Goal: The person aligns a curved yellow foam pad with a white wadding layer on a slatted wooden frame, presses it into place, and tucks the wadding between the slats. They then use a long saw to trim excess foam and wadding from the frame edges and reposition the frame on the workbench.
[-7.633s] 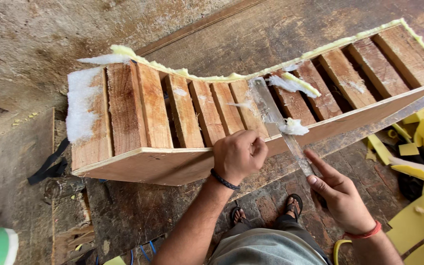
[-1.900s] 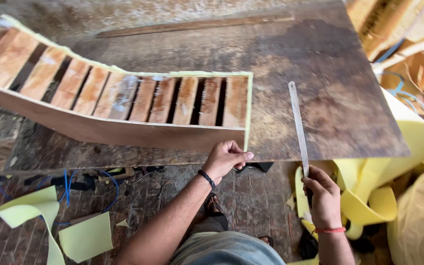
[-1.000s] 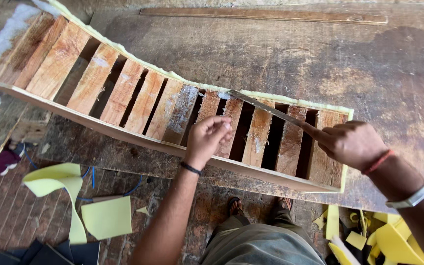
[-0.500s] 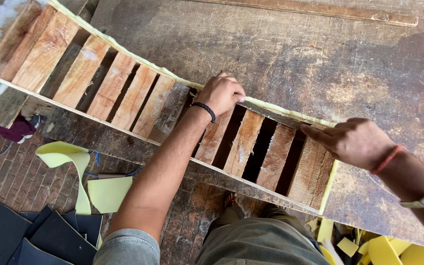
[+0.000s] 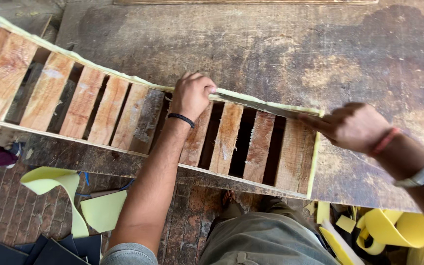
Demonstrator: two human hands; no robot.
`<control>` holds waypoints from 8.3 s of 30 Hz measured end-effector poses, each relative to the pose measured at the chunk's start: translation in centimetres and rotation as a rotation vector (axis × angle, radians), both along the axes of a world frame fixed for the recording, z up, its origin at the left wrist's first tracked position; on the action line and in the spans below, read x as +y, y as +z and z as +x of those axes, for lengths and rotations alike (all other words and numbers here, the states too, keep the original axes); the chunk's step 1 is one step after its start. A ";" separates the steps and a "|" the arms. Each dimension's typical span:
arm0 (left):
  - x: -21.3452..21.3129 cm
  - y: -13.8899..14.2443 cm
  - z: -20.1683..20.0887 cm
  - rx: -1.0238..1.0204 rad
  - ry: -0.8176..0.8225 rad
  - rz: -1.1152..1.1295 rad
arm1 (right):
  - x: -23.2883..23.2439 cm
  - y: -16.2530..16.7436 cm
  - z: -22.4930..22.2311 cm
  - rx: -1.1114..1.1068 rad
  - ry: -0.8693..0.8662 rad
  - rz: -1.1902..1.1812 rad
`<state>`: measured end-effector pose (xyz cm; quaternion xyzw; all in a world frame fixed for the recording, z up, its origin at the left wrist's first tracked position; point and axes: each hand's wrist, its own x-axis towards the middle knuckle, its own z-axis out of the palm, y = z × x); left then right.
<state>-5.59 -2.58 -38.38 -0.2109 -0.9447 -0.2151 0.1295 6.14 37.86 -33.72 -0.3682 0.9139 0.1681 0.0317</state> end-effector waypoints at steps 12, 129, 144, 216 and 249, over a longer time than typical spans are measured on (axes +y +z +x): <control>-0.5 0.9 2.5 0.094 0.142 0.154 | 8.0 -2.9 3.9 0.233 0.126 -0.255; -36.6 13.5 15.3 -0.274 -0.693 0.516 | -57.8 6.6 4.3 -0.557 -1.075 -1.858; -37.1 14.7 12.8 -0.295 -0.603 0.537 | -59.1 8.5 5.7 -0.846 -1.110 -1.901; -44.4 20.6 12.9 0.085 -0.352 0.676 | -62.5 20.3 -3.8 -0.725 -0.671 -1.903; -42.4 27.3 -13.1 -0.021 0.213 -0.466 | -57.4 17.0 -10.2 -0.825 -0.527 -1.853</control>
